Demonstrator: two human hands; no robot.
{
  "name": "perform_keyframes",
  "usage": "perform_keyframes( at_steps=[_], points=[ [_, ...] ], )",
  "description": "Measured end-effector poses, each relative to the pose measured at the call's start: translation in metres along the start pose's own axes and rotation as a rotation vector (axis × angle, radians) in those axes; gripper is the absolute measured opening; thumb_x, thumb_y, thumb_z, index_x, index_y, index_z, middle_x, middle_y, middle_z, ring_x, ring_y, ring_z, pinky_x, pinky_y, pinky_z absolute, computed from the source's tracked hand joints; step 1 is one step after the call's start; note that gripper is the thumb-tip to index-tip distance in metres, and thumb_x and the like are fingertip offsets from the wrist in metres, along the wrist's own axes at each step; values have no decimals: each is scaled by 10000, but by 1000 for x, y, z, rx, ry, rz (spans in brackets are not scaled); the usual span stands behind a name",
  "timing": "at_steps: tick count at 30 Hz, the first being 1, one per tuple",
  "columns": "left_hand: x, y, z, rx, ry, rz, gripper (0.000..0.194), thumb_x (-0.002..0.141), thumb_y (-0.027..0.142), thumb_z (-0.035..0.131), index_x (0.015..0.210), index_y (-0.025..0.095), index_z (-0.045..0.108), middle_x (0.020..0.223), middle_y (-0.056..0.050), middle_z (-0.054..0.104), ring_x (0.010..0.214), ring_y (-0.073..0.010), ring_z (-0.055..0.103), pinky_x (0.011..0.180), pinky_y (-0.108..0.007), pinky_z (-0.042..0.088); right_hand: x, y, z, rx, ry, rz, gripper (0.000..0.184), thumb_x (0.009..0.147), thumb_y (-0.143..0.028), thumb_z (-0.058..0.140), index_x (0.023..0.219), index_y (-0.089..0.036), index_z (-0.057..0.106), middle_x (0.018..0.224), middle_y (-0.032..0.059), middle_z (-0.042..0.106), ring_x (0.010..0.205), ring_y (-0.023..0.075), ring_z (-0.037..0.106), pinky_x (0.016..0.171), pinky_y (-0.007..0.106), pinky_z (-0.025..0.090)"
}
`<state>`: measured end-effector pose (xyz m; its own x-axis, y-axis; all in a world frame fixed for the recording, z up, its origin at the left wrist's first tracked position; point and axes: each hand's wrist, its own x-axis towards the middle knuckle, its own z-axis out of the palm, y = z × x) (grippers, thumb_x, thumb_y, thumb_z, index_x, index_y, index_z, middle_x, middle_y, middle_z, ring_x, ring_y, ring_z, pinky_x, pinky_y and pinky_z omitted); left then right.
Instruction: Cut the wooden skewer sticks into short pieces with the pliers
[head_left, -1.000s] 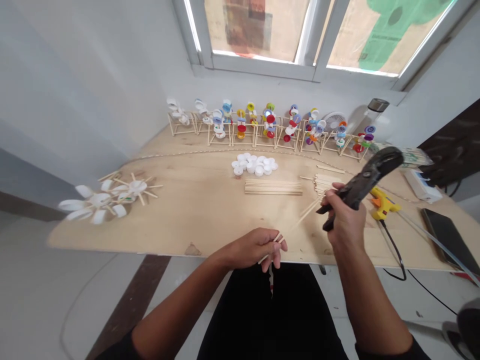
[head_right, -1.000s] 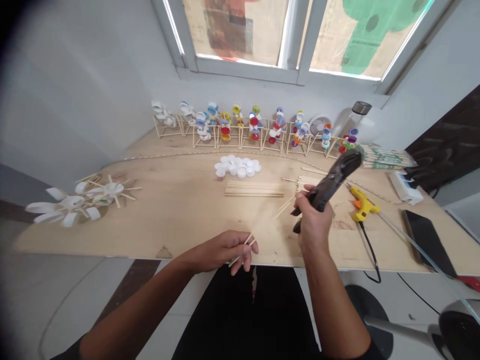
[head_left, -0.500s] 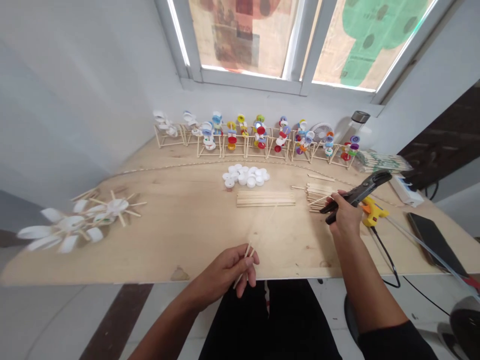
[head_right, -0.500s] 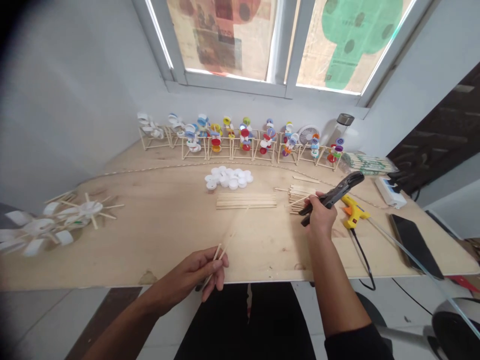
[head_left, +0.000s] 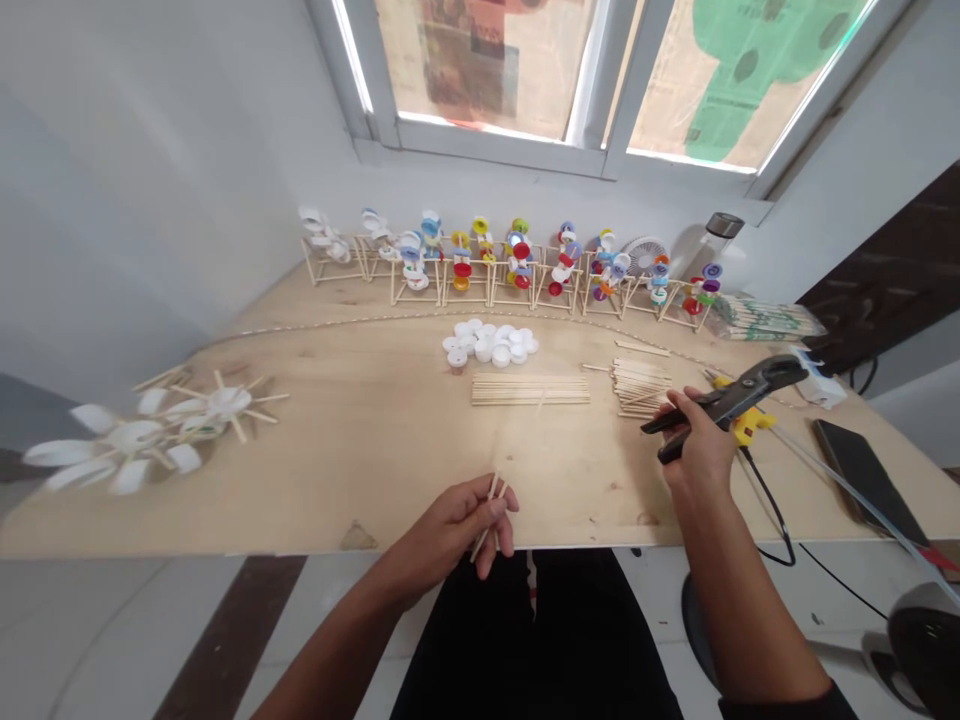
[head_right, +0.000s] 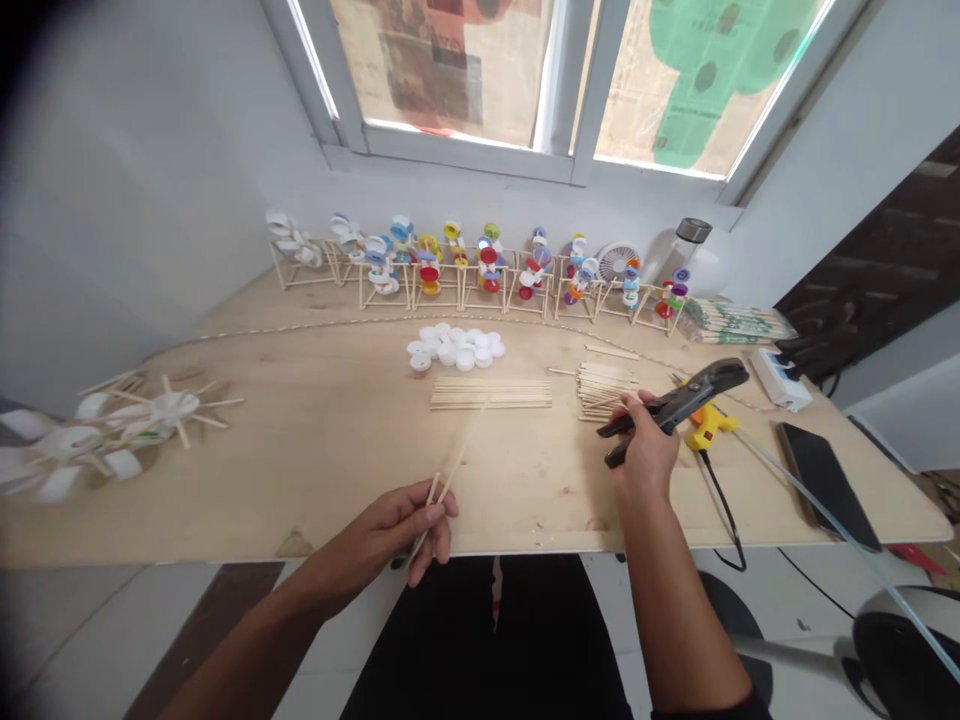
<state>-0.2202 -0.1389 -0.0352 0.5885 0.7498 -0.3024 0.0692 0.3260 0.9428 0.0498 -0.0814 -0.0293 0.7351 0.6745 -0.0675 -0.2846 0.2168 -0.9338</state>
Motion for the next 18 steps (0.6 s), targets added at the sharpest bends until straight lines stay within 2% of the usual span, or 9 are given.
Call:
perform_keyframes(
  at_steps=[2,5,7,11,15,18],
  points=[
    [2,2,5,-26,-24,10,234,855,379,414,867,152,470,641,-2,612,412,-60,473,474,-211,309,-27,-3,2,-22,-130,60,309,543,-200,731,810,-156,580,703,0,631,547,100,581,534,238,502],
    [6,3,16,-126,-92,18,224,862,362,408,890,150,475,616,0,597,404,-57,459,458,-202,310,-68,-5,6,-130,-452,124,274,645,-234,687,891,-163,589,765,21,651,590,103,574,559,239,475],
    [8,2,22,-207,-127,19,222,866,360,406,898,152,475,606,3,590,397,-54,453,449,-195,311,-90,-3,8,-217,-552,110,253,687,-253,657,915,-168,588,790,29,655,583,103,557,544,241,459],
    [11,-3,30,-305,-179,9,228,863,371,415,897,154,478,597,6,585,391,-55,460,438,-185,320,-114,2,7,-279,-606,43,242,711,-270,633,928,-176,583,810,26,645,605,114,555,613,279,469],
    [11,-3,33,-321,-268,-6,230,875,363,393,871,150,482,610,-10,594,415,-73,504,445,-188,349,-120,5,1,-366,-629,33,248,705,-279,640,923,-172,586,781,19,625,700,160,599,690,319,484],
    [14,-1,30,-308,-346,-15,251,887,363,360,855,147,484,616,-22,603,428,-88,528,463,-205,386,-121,3,0,-454,-675,-15,227,711,-282,633,900,-166,586,780,28,629,723,177,610,680,315,490]
  ],
)
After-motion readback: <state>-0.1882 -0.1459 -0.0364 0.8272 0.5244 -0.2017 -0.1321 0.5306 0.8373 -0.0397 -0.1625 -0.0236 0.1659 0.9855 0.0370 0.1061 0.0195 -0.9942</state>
